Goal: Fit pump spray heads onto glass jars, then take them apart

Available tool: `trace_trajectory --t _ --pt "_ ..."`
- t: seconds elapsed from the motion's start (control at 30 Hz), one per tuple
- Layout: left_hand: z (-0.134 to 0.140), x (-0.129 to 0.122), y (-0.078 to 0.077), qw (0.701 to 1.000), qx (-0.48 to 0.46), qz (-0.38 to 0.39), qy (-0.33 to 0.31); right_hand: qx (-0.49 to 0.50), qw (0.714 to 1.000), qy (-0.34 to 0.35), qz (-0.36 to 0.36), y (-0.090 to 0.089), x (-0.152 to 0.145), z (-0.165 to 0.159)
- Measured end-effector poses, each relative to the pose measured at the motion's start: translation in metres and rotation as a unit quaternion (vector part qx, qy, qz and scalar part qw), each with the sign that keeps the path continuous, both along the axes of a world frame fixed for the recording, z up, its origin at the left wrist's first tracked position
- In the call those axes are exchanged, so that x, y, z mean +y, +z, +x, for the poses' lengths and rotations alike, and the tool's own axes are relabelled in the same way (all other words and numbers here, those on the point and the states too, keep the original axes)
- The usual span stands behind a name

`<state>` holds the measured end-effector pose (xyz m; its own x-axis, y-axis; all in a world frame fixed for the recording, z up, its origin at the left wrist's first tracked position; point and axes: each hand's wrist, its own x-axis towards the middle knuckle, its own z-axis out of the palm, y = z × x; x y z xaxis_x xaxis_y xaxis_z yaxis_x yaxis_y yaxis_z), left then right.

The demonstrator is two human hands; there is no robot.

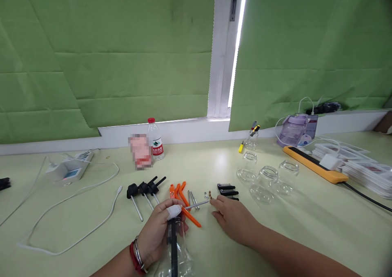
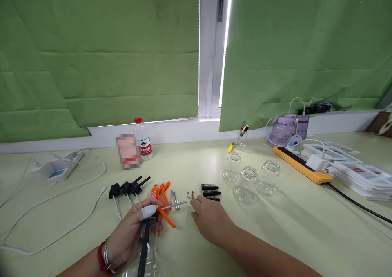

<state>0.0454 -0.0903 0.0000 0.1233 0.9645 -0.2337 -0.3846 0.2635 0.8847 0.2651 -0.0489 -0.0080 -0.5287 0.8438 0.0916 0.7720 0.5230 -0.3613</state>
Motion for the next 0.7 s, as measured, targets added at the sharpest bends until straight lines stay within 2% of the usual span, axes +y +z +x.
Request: trace_trajectory --t 0.07,0.13,0.17,0.23,0.27,0.33,0.37,0.43,0.57,0.7 --pt "0.001 -0.001 0.004 1.000 -0.011 0.008 0.004 0.053 0.996 0.048 -0.057 0.004 -0.005 0.002" --pt "0.003 -0.003 0.009 0.999 -0.025 0.029 0.018 0.116 0.970 0.110 -0.181 0.006 -0.012 0.003" --pt "0.005 -0.004 0.011 0.998 -0.034 0.041 0.029 0.146 0.944 0.138 -0.260 0.006 -0.014 0.004" --pt "0.006 -0.006 0.014 0.995 -0.064 0.057 0.052 0.206 0.870 0.183 -0.410 0.004 -0.019 0.003" --pt "0.007 -0.007 0.015 0.993 -0.083 0.057 0.059 0.237 0.828 0.201 -0.467 0.003 -0.020 0.002" --pt "0.007 -0.009 0.016 0.989 -0.122 0.056 0.060 0.296 0.758 0.224 -0.537 0.000 -0.021 -0.001" --pt "0.006 -0.010 0.016 0.987 -0.136 0.058 0.057 0.325 0.732 0.222 -0.556 -0.001 -0.021 -0.002" --pt "0.005 -0.011 0.015 0.986 -0.148 0.061 0.051 0.377 0.704 0.195 -0.570 -0.001 -0.020 -0.003" --pt "0.000 -0.009 0.017 0.990 -0.116 0.072 0.037 0.474 0.701 0.120 -0.519 0.002 -0.018 -0.004" --pt "0.000 -0.009 0.018 0.997 0.032 0.076 0.004 0.569 0.678 0.052 -0.463 0.006 -0.015 -0.005"
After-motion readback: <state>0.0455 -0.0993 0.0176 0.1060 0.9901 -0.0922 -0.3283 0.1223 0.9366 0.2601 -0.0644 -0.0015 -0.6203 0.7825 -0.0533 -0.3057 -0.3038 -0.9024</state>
